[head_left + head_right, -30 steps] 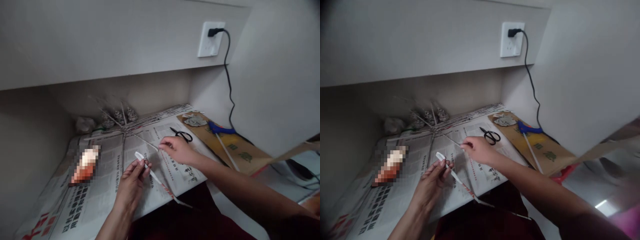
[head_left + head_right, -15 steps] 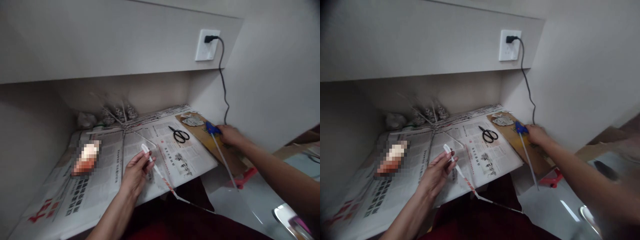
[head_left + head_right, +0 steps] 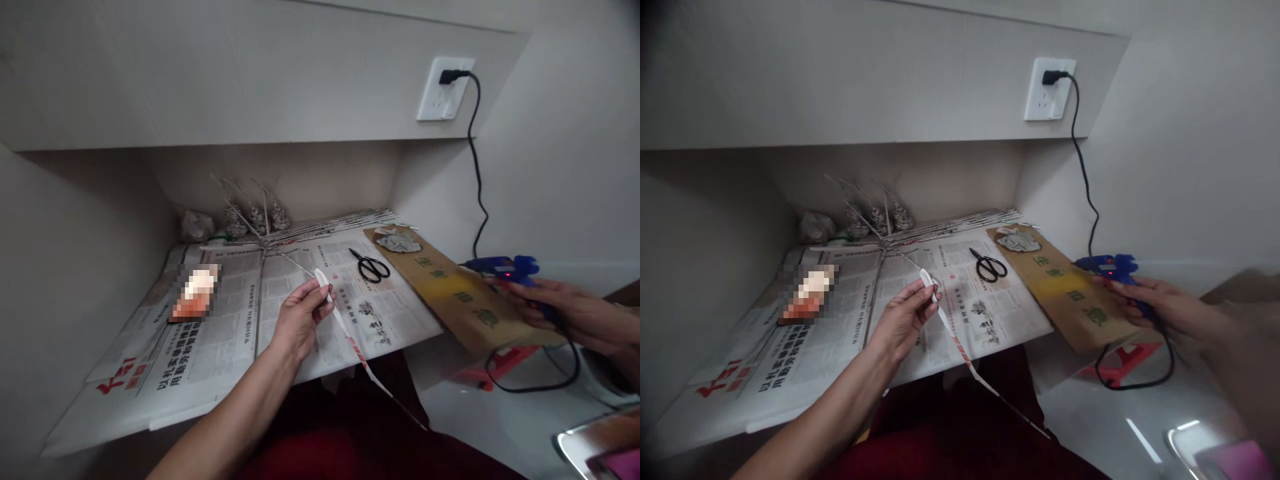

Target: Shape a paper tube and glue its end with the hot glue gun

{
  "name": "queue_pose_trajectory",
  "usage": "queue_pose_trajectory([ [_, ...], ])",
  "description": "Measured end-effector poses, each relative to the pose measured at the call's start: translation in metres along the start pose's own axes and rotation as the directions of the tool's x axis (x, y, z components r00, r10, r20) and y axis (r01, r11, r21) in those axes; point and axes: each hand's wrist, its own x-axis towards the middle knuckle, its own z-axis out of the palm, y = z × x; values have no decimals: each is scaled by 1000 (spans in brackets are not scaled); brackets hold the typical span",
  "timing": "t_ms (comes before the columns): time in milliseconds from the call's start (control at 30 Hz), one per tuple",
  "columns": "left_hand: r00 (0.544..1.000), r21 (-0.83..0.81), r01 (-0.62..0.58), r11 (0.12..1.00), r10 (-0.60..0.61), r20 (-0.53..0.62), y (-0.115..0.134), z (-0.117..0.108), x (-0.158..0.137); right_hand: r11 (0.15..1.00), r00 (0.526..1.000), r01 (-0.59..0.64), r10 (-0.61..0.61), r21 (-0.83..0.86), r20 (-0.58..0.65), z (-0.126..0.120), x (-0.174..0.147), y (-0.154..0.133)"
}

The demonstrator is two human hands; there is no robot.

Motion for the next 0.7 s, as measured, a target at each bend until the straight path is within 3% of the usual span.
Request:
queue_pose_trajectory([
  [33,1000,4,-1,1000,1,7,0,4,0,980,992,-100,84,170,99,0,-6,-9],
  [100,1000,18,2,1000,-3,16,-1,12,-1,892,966,-220,141,395,219,7,-19,-27],
  [200,999,50,10,999,-12,35,-2,24,-5,854,981,-175,107,490,164,30,-41,-49],
  [267,998,75,15,997,-19,56,-3,31,-8,870,987,-92,15,484,161,50,-57,-62],
  [433,996,119,-2,993,-9,91,-9,46,-16,942,951,136,-211,307,225,92,-86,-94],
  [567,994,90,-10,996,0,110,-13,50,-22,923,921,359,-374,136,107,108,-88,-111],
  [700,995,79,-9,997,1,98,-12,49,-27,894,890,436,-445,100,97,115,-82,-114],
])
